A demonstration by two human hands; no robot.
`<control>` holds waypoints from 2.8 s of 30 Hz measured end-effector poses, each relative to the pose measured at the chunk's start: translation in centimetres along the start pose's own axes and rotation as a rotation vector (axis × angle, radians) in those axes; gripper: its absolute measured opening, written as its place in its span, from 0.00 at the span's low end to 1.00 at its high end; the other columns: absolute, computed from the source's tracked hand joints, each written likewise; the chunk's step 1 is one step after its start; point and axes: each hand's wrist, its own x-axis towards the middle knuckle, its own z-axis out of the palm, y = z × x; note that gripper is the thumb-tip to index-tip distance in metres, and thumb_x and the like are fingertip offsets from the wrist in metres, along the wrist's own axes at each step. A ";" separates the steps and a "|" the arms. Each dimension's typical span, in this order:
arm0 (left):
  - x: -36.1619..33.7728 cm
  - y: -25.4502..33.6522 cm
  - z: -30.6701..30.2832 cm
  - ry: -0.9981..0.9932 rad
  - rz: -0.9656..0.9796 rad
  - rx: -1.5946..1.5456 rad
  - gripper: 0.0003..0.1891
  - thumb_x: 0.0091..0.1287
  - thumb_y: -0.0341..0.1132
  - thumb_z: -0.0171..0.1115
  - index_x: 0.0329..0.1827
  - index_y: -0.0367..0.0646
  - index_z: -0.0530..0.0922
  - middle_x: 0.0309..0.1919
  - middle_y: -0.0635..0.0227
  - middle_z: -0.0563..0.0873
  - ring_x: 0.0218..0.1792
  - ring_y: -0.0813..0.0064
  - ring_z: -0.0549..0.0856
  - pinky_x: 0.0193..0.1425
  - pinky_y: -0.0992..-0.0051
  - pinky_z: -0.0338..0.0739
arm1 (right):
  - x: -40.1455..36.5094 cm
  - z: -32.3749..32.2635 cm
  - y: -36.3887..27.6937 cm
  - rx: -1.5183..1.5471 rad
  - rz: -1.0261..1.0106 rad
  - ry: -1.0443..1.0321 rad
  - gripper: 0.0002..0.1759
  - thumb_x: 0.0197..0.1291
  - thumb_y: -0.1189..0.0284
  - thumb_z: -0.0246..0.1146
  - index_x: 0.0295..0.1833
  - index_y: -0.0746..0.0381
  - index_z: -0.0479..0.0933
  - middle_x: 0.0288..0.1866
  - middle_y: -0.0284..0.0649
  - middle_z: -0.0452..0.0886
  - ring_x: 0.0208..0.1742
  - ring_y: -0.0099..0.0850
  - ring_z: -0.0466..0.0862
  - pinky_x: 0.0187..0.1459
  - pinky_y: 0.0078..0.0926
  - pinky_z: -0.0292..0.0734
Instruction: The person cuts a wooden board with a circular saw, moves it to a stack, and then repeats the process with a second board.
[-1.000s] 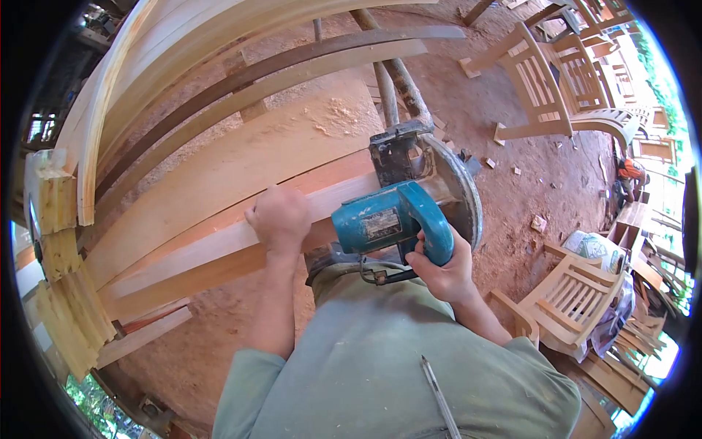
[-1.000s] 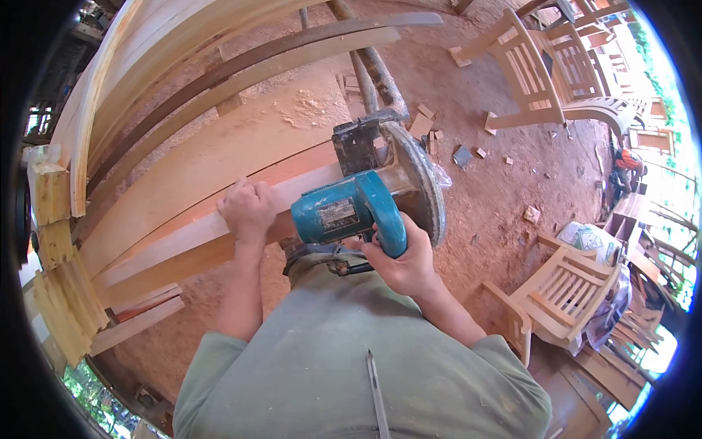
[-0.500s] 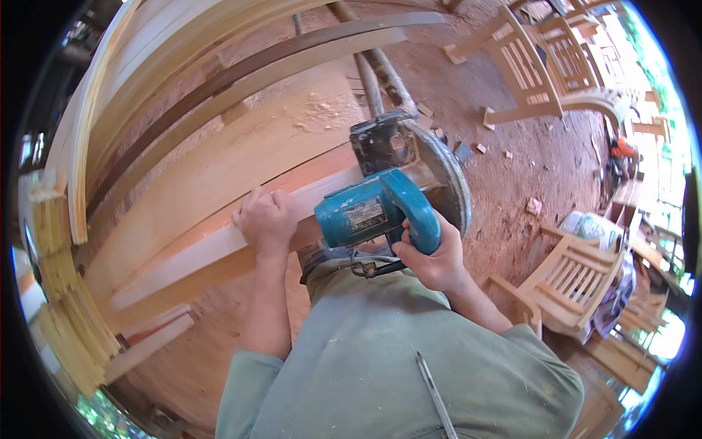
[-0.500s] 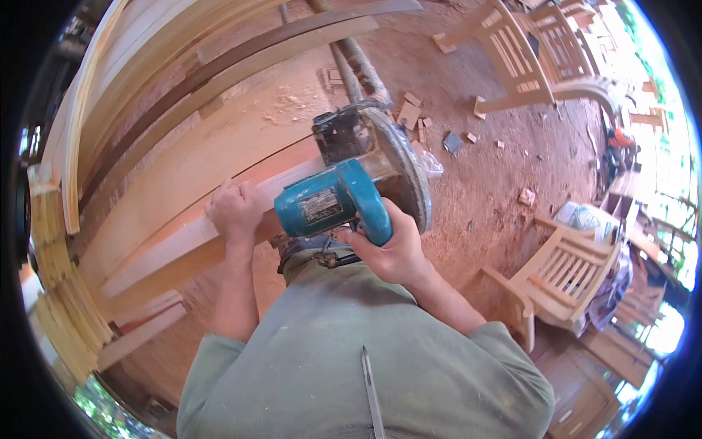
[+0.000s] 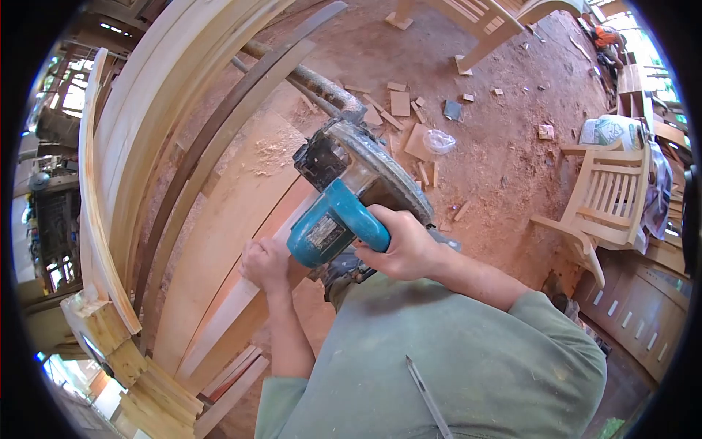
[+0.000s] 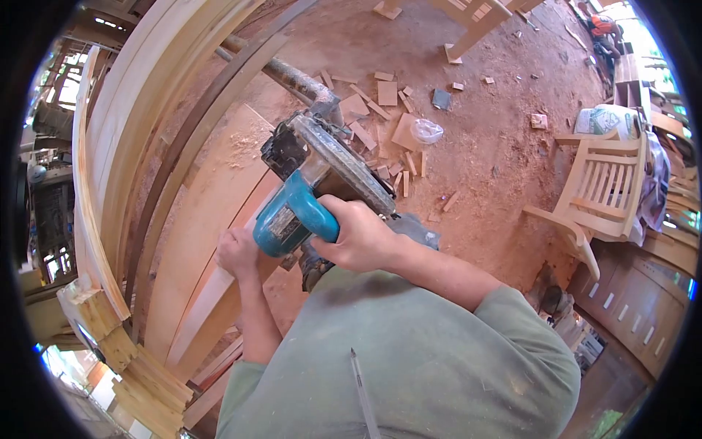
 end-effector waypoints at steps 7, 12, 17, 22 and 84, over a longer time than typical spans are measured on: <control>0.1 -0.7 0.7 0.010 -0.004 -0.022 0.15 0.59 0.36 0.55 0.19 0.36 0.79 0.27 0.60 0.84 0.31 0.55 0.83 0.39 0.54 0.72 | 0.7 0.0 -0.5 -0.069 0.025 -0.020 0.15 0.55 0.72 0.70 0.46 0.65 0.76 0.29 0.48 0.81 0.29 0.39 0.83 0.36 0.36 0.77; 0.2 0.3 -0.1 -0.022 -0.017 0.017 0.15 0.59 0.37 0.53 0.20 0.37 0.81 0.27 0.61 0.85 0.32 0.55 0.84 0.42 0.55 0.71 | 2.6 -0.3 -0.7 -0.109 0.018 0.013 0.16 0.54 0.71 0.72 0.44 0.66 0.77 0.28 0.46 0.80 0.29 0.30 0.80 0.37 0.33 0.77; 0.3 0.2 0.4 -0.037 -0.090 0.000 0.17 0.60 0.40 0.52 0.22 0.39 0.83 0.30 0.60 0.87 0.35 0.54 0.85 0.47 0.56 0.72 | 4.1 -0.4 -0.3 0.054 0.037 -0.084 0.20 0.50 0.77 0.72 0.49 0.64 0.76 0.33 0.30 0.77 0.36 0.18 0.76 0.39 0.21 0.74; 0.5 0.5 0.8 0.033 -0.118 0.001 0.17 0.62 0.41 0.52 0.23 0.40 0.84 0.30 0.58 0.87 0.35 0.54 0.86 0.47 0.55 0.73 | 2.8 -0.4 -0.9 0.085 0.101 -0.047 0.21 0.49 0.73 0.73 0.49 0.66 0.78 0.33 0.30 0.76 0.37 0.21 0.76 0.42 0.24 0.74; -6.1 -23.0 -7.8 0.391 -1.120 -0.841 0.38 0.60 0.58 0.68 0.50 0.21 0.81 0.50 0.46 0.86 0.51 0.53 0.86 0.52 0.58 0.82 | -23.4 -7.0 1.7 0.173 0.139 0.631 0.21 0.56 0.67 0.71 0.51 0.66 0.77 0.26 0.33 0.77 0.20 0.22 0.76 0.23 0.20 0.71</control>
